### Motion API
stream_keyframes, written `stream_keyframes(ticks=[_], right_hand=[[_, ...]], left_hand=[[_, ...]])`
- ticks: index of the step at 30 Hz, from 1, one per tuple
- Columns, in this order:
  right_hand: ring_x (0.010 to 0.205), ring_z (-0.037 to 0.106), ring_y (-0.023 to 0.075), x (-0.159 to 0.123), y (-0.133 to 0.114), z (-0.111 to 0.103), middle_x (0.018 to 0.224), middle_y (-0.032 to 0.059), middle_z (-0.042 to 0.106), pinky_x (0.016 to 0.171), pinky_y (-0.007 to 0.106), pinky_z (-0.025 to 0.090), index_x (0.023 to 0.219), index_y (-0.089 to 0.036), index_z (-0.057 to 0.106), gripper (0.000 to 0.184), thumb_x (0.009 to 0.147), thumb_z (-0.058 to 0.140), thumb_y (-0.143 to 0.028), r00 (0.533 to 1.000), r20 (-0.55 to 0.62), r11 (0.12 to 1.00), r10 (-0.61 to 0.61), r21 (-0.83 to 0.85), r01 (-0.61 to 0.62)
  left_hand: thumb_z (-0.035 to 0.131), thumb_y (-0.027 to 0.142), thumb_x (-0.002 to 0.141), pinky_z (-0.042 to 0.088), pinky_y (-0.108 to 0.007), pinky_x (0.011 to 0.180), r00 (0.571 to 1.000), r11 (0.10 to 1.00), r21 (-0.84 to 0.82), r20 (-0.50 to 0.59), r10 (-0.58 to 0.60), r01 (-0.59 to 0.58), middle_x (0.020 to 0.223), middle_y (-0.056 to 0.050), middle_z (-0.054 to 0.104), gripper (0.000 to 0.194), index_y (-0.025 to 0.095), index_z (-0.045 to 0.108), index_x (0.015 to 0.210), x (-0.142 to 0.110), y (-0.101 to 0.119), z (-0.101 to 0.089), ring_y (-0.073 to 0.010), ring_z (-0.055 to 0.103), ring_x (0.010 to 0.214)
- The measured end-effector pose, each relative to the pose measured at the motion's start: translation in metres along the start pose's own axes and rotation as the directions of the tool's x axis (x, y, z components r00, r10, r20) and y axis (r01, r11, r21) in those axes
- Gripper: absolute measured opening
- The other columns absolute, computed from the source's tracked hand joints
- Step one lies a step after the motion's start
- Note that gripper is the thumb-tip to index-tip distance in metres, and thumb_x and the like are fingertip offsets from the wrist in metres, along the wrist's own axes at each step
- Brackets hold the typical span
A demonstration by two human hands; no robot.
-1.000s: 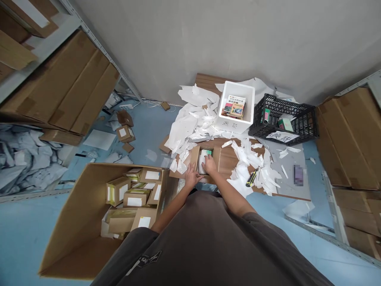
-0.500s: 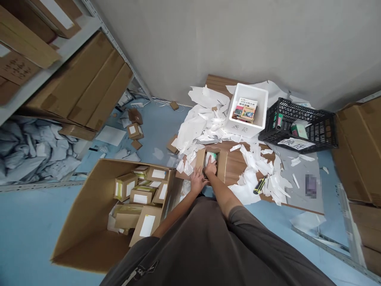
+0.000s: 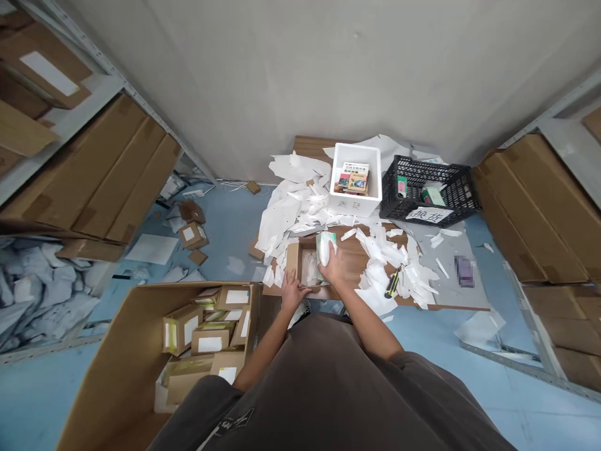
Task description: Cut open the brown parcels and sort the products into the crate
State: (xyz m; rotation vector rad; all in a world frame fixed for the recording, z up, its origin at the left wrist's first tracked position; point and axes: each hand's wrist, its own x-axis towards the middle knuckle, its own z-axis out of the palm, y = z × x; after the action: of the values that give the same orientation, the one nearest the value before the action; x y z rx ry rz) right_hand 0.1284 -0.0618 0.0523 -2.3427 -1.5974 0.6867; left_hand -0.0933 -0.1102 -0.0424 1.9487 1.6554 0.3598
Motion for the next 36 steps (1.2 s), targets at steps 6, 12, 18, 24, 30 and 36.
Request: stream_keyframes(ticks=[6, 12, 18, 24, 30, 36], right_hand=[[0.136, 0.059, 0.0437, 0.010, 0.096, -0.022, 0.165, 0.0219, 0.038, 0.107, 0.048, 0.051, 0.176, -0.024, 0.025, 0.104, 0.087, 0.077, -0.039, 0.990, -0.035, 0.990, 0.133, 0.049, -0.131], [0.132, 0.063, 0.0394, 0.018, 0.148, 0.024, 0.166, 0.0232, 0.037, 0.106, 0.044, 0.051, 0.175, -0.023, 0.027, 0.101, 0.089, 0.078, -0.037, 0.949, 0.148, 0.959, 0.280, 0.011, -0.284], [0.137, 0.059, 0.0367, 0.015, 0.190, 0.048, 0.161, 0.0204, 0.050, 0.108, 0.042, 0.048, 0.167, -0.017, 0.040, 0.074, 0.102, 0.062, -0.044, 0.970, 0.154, 0.958, 0.187, 0.191, -0.215], [0.133, 0.060, 0.0377, 0.006, 0.261, 0.016, 0.143, 0.0239, 0.063, 0.110, 0.044, 0.046, 0.154, -0.010, 0.054, 0.060, 0.101, 0.060, -0.039, 0.931, 0.098, 0.907, 0.353, 0.209, -0.366], [0.159, 0.029, 0.0517, -0.010, 0.303, -0.006, 0.174, 0.0285, 0.029, 0.123, 0.061, 0.035, 0.170, -0.015, 0.031, 0.114, 0.076, 0.087, -0.046, 0.914, 0.057, 0.880, 0.401, 0.253, -0.402], [0.146, 0.052, 0.0419, -0.017, 0.297, 0.011, 0.153, 0.0205, 0.058, 0.122, 0.058, 0.043, 0.158, -0.019, 0.049, 0.082, 0.082, 0.073, -0.038, 0.981, -0.020, 0.882, 0.195, 0.441, -0.167]], left_hand=[[0.094, 0.047, 0.079, 0.036, -0.064, 0.130, 1.000, 0.991, 0.135, 0.016, -0.009, 0.006, 0.171, -0.011, 0.049, 0.034, 0.024, 0.070, 0.084, 0.000, 0.003, -0.022, -0.0455, 0.026, 0.166], [0.089, 0.045, 0.083, 0.027, -0.072, 0.129, 0.999, 0.971, 0.240, -0.038, 0.002, 0.008, 0.169, -0.015, 0.051, 0.044, 0.024, 0.075, 0.120, -0.013, 0.028, -0.043, -0.0490, 0.024, 0.166], [0.064, 0.035, 0.103, 0.051, -0.050, 0.116, 0.961, 0.971, 0.108, -0.157, 0.229, -0.214, 0.127, -0.015, 0.075, 0.026, 0.023, 0.073, 0.125, -0.031, 0.096, -0.010, -0.0335, 0.067, 0.131], [0.072, 0.030, 0.096, 0.052, -0.039, 0.110, 0.969, 0.996, -0.009, 0.228, 0.092, -0.092, 0.137, -0.012, 0.069, 0.054, 0.025, 0.060, 0.148, -0.005, 0.175, 0.077, -0.0298, 0.065, 0.130], [0.091, 0.051, 0.078, 0.049, -0.043, 0.111, 0.884, 0.949, 0.125, 0.346, -0.314, 0.288, 0.156, -0.026, 0.054, 0.117, 0.016, 0.026, 0.169, 0.031, 0.205, 0.143, -0.0416, 0.055, 0.144], [0.086, 0.040, 0.084, 0.050, -0.039, 0.109, 0.857, 0.894, 0.141, 0.256, -0.448, 0.425, 0.149, -0.025, 0.060, 0.097, 0.013, 0.032, 0.161, 0.036, 0.203, 0.165, -0.0360, 0.062, 0.138]])
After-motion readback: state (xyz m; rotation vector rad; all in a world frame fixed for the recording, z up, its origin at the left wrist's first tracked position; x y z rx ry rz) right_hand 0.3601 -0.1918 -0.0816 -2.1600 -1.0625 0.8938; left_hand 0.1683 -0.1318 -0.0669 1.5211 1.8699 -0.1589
